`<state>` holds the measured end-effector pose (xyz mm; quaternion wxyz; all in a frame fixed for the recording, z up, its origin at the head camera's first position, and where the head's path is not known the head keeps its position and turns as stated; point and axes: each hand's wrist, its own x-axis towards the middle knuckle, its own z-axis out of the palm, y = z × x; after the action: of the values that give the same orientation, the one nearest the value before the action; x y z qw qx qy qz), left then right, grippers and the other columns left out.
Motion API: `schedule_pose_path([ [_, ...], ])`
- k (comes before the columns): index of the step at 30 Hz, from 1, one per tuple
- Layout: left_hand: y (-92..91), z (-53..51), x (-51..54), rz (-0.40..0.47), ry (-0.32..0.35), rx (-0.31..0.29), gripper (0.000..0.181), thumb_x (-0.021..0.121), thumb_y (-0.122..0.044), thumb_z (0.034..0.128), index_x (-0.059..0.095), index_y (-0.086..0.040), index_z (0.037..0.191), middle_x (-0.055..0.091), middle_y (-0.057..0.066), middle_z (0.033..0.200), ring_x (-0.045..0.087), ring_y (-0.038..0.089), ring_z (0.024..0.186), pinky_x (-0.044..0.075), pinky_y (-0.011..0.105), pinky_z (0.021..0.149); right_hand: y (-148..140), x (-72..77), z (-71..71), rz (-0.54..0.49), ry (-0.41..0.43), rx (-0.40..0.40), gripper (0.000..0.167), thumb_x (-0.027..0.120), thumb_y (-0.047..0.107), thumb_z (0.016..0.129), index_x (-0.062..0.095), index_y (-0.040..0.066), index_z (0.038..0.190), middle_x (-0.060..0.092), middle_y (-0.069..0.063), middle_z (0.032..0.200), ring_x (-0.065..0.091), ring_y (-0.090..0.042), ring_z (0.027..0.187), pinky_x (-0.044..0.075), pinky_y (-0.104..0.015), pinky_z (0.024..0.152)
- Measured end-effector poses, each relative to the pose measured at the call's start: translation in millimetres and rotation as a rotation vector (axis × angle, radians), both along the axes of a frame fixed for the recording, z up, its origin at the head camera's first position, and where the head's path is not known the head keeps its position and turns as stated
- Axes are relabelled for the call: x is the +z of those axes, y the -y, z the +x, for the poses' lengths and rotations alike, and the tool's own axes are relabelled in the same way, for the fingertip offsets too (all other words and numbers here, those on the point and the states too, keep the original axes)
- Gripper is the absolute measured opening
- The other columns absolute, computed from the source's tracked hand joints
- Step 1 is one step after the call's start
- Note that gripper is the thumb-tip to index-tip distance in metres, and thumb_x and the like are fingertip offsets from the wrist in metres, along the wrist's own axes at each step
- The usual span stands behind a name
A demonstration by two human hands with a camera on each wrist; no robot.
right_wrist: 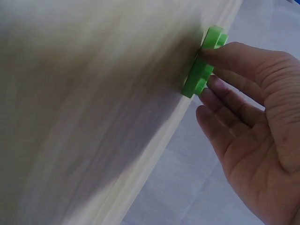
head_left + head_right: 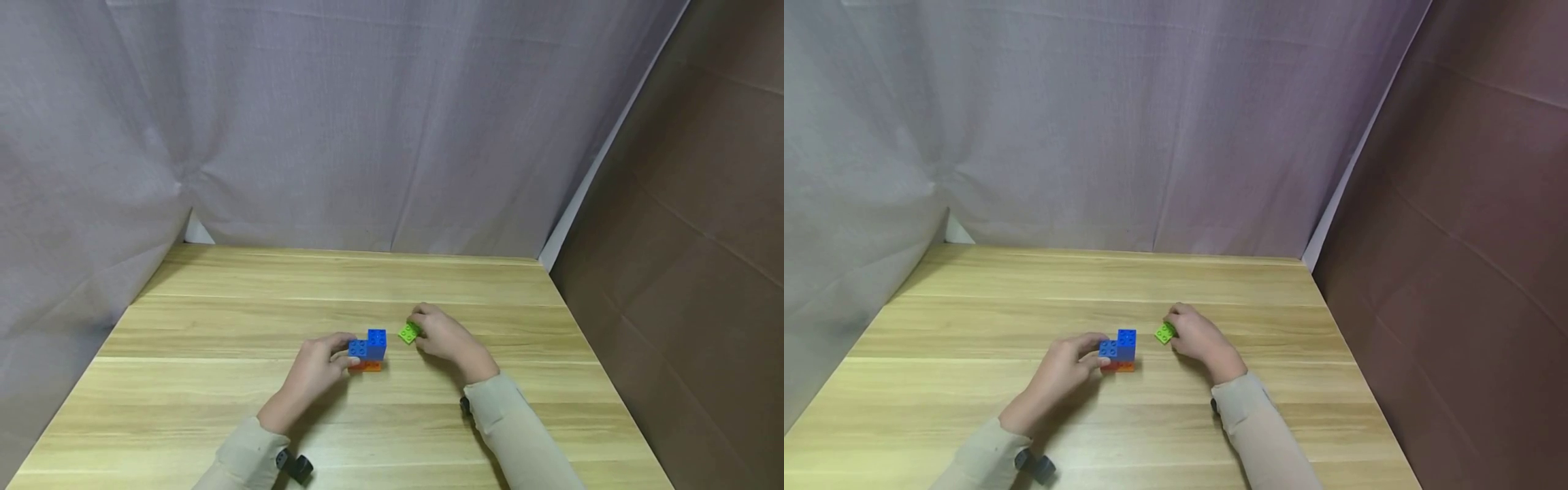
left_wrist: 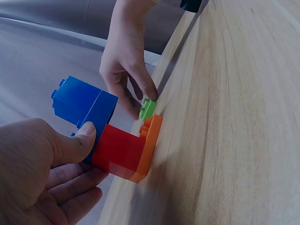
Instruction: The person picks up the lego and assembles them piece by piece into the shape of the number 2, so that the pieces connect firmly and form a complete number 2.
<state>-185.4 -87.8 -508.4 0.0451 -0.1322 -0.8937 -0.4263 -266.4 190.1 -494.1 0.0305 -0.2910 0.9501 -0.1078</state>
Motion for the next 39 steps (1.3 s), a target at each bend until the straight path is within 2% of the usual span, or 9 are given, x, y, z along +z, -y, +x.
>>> schedule_pose_path([
  [4,0.0,0.2,0.2,-0.002,0.008,-0.003,0.038,0.080,-0.020,0.0866,0.071,-0.011,0.122,0.073,0.009,0.115,0.070,0.026,0.107,0.055,0.047,0.094,1.3,-0.8,-1.8,0.014,-0.004,-0.009,0.032,0.079,0.015,0.088,0.070,0.002,0.115,0.061,-0.009,0.116,0.060,-0.022,0.104,0.054,-0.035,0.092],
  [13,0.0,0.0,0.1,-0.003,0.001,-0.004,0.038,0.080,-0.021,0.0871,0.070,-0.011,0.122,0.074,0.008,0.115,0.069,0.026,0.107,0.055,0.047,0.095,-0.5,-4.2,-2.8,0.008,0.036,-0.050,0.037,0.080,0.027,0.088,0.070,0.005,0.115,0.063,-0.004,0.110,0.061,-0.020,0.101,0.053,-0.036,0.093],
  [19,0.3,-0.1,0.0,0.008,0.014,-0.002,0.037,0.080,-0.021,0.0876,0.070,-0.012,0.122,0.074,0.008,0.115,0.069,0.025,0.108,0.055,0.046,0.095,-2.9,-2.7,0.4,-0.003,0.081,-0.059,0.035,0.080,0.024,0.088,0.069,0.005,0.115,0.061,-0.001,0.104,0.055,-0.011,0.087,0.052,-0.031,0.081],
  [25,1.2,-1.0,-0.9,0.010,0.007,-0.002,0.035,0.080,-0.020,0.0877,0.071,-0.012,0.121,0.074,0.007,0.114,0.069,0.024,0.108,0.055,0.046,0.096,-2.7,-0.7,2.5,-0.033,0.090,-0.053,0.033,0.080,0.022,0.087,0.070,0.004,0.113,0.062,0.001,0.099,0.054,-0.010,0.081,0.052,-0.030,0.074],
  [28,1.2,-0.5,-1.2,0.009,0.013,-0.005,0.036,0.080,-0.021,0.0876,0.071,-0.012,0.122,0.074,0.008,0.115,0.069,0.025,0.108,0.055,0.046,0.096,-2.1,-1.2,3.7,-0.046,0.078,-0.049,0.031,0.080,0.022,0.087,0.071,0.005,0.112,0.065,0.000,0.099,0.058,-0.012,0.084,0.053,-0.031,0.077],
  [32,1.3,0.4,-1.3,0.005,0.022,-0.003,0.037,0.079,-0.021,0.0879,0.070,-0.012,0.123,0.073,0.008,0.116,0.069,0.026,0.109,0.054,0.047,0.096,-0.7,-2.1,4.3,-0.077,0.060,-0.040,0.030,0.080,0.021,0.088,0.073,0.005,0.112,0.072,-0.005,0.105,0.066,-0.019,0.097,0.056,-0.036,0.087],
  [39,0.7,0.2,-0.6,0.017,0.009,-0.008,0.036,0.080,-0.021,0.0876,0.070,-0.012,0.122,0.074,0.008,0.115,0.069,0.025,0.108,0.055,0.046,0.096,0.1,-2.7,4.9,-0.102,0.053,-0.033,0.033,0.080,0.017,0.088,0.073,0.003,0.116,0.072,-0.010,0.114,0.067,-0.027,0.110,0.054,-0.040,0.098],
])
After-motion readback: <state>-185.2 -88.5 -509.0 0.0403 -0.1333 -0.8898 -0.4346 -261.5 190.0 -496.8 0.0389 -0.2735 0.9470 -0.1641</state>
